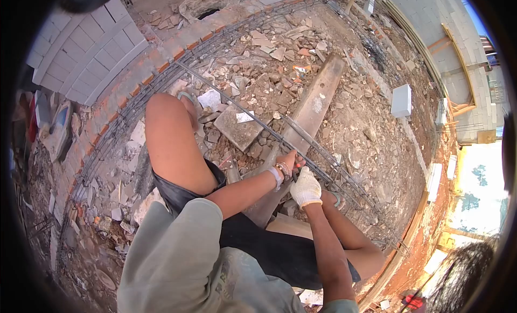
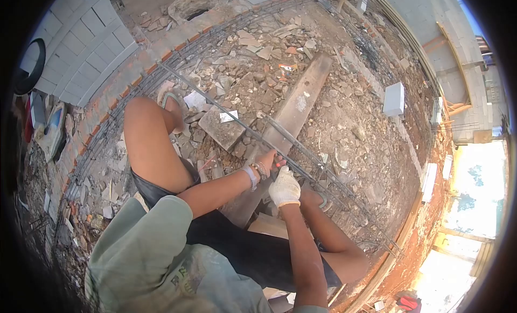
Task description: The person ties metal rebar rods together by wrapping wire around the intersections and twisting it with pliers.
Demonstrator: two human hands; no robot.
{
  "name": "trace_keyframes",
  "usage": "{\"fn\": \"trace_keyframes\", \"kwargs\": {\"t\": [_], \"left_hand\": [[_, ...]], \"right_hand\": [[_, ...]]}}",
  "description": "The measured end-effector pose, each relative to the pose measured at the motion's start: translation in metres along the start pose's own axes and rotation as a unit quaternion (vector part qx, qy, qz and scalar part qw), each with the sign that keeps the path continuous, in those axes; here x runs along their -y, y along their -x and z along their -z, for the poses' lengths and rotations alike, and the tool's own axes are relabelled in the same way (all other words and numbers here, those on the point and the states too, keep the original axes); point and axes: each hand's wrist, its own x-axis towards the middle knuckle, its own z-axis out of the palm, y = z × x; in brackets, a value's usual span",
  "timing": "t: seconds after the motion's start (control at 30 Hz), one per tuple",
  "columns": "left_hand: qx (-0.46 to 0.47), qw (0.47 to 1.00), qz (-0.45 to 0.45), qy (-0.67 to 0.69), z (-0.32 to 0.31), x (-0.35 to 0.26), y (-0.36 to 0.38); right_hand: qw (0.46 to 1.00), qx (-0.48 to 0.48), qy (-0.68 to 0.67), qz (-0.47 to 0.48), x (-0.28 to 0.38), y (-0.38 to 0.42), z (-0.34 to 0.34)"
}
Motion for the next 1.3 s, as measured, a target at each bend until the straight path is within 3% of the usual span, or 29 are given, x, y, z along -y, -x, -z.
{"fn": "trace_keyframes", "kwargs": {"t": [0.07,0.17,0.3,0.43,0.57,0.73,0.83,0.87,0.9,0.97,1.07,1.17,1.3], "left_hand": [[0.01,1.0,0.02,-0.016,0.002,-0.008,0.0],[0.082,0.99,0.094,0.057,0.004,0.026,-0.008],[0.019,0.997,0.012,0.074,0.003,0.005,-0.01],[0.081,0.996,0.027,0.037,0.013,0.008,-0.024],[0.094,0.963,0.049,-0.246,0.016,-0.018,0.007],[0.131,0.978,0.087,-0.137,0.035,-0.032,0.037],[0.246,0.961,0.113,0.055,0.037,-0.023,0.042],[0.237,0.959,0.124,0.094,0.036,-0.029,0.048],[0.276,0.953,0.111,0.05,0.039,-0.029,0.046],[0.214,0.971,0.102,0.022,0.042,0.001,-0.001],[0.005,0.991,-0.112,-0.078,0.005,0.023,0.022],[-0.08,0.967,-0.069,-0.231,0.002,0.017,0.026],[-0.146,0.944,-0.09,-0.282,0.012,0.038,0.008]], "right_hand": [[1.0,-0.009,0.003,0.016,-0.003,-0.004,-0.001],[1.0,0.015,0.017,0.018,-0.017,0.017,0.014],[0.999,0.004,-0.016,0.041,-0.011,-0.005,0.005],[0.999,0.011,-0.029,0.015,-0.004,-0.001,0.005],[0.998,0.02,-0.03,-0.049,0.019,0.007,0.011],[0.987,0.084,-0.098,-0.098,0.045,0.013,0.023],[0.984,0.126,-0.071,-0.101,0.049,0.011,0.028],[0.981,0.142,-0.082,-0.104,0.051,0.008,0.034],[0.981,0.135,-0.093,-0.105,0.05,0.006,0.032],[0.985,0.119,-0.102,-0.078,0.035,0.008,0.024],[0.984,0.147,-0.102,-0.014,-0.015,-0.008,0.004],[0.981,0.161,-0.104,0.003,-0.02,-0.014,0.016],[0.983,0.136,-0.111,0.049,-0.031,-0.011,-0.001]]}}
